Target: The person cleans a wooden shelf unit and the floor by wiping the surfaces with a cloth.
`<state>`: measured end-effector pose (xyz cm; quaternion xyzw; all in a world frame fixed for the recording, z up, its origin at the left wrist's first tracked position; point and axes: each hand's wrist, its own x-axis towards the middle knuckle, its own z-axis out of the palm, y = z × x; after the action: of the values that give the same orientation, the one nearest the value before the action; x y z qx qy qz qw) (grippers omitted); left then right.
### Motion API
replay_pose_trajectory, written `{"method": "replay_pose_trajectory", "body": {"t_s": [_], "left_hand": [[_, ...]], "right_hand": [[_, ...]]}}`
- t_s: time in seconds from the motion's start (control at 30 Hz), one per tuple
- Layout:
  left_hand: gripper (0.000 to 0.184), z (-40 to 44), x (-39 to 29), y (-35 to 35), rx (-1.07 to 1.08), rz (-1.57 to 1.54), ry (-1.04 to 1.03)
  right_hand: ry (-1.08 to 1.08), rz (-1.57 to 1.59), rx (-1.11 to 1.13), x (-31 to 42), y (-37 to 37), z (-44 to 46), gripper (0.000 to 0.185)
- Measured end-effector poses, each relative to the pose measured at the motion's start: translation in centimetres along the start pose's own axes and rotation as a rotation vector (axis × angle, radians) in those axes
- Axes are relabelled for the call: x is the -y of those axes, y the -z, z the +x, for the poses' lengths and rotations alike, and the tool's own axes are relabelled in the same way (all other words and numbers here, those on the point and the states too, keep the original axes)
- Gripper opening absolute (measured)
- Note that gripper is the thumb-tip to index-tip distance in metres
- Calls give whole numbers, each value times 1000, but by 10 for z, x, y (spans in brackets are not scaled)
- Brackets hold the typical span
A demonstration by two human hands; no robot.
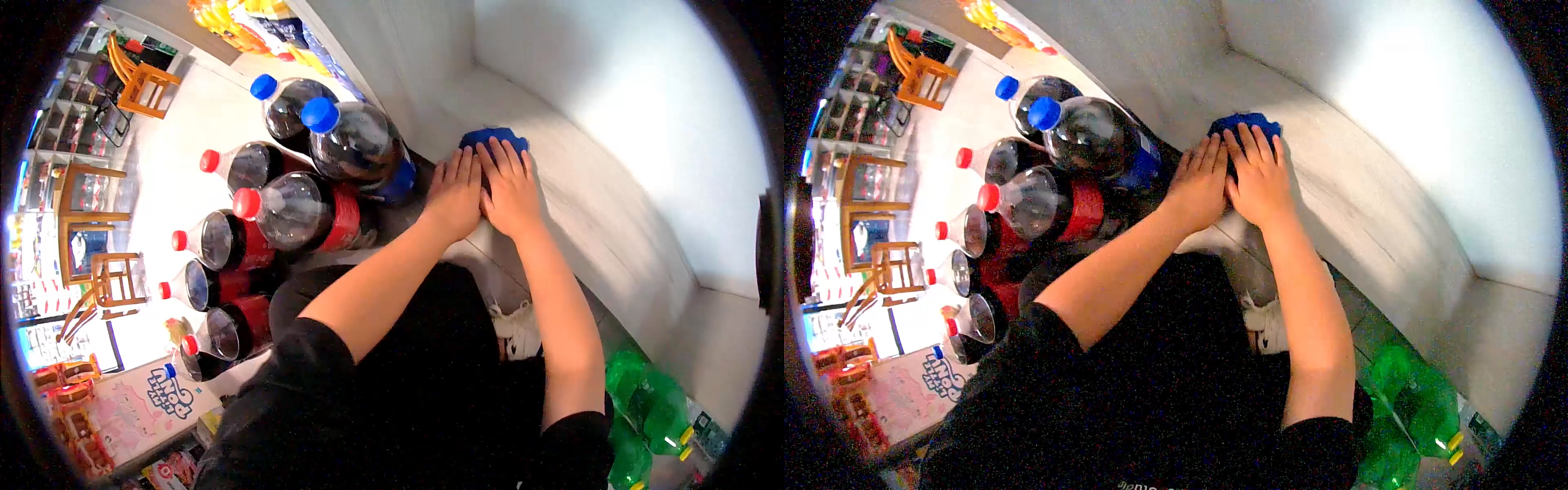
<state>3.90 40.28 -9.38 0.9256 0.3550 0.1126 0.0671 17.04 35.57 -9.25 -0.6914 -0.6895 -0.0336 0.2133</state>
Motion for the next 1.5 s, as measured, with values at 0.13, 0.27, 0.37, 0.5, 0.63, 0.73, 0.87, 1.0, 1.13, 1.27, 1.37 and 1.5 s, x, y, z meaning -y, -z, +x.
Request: {"method": "replay_pose_trajectory", "body": {"t_s": [0.13, 0.27, 0.37, 0.5, 0.63, 0.73, 0.87, 1.0, 1.13, 1.27, 1.37, 1.5], "left_hand": [[63, 6, -3, 1, 27, 28, -31], [48, 18, -6, 29, 148, -199, 62], [43, 23, -10, 34, 105, -293, 162], [54, 33, -9, 39, 168, -365, 383], [51, 35, -5, 45, 230, -320, 369], [39, 36, -11, 50, 237, -317, 320], [27, 39, -10, 68, 170, -406, 341], [29, 48, -11, 88, -21, -557, 281], [25, 53, -11, 83, -121, -941, 262], [29, 56, -30, 96, 16, -1681, 469], [31, 59, -37, 102, -259, -1910, 556], [39, 66, -21, 102, -412, -2048, 654]], "right_hand": [[-41, 17, -2, -2, 1, 0, 57], [-53, -20, -97, 3, 1, 13, 55], [-317, 106, 58, 9, 10, 15, 64], [-462, 462, -172, -1, 15, 17, 58], [-575, 387, 254, -19, 48, 25, 31], [-505, 366, 476, -29, 53, 29, 29], [-491, 972, 406, -26, 71, 35, 32], [-360, 1379, 158, -19, 90, 36, 26], [-30, 868, -346, -14, 99, 41, 25], [19, 1091, -404, 0, 86, 45, 31], [59, 824, -431, 19, 83, 51, 39], [45, 701, -499, 41, 79, 75, 36]]}}
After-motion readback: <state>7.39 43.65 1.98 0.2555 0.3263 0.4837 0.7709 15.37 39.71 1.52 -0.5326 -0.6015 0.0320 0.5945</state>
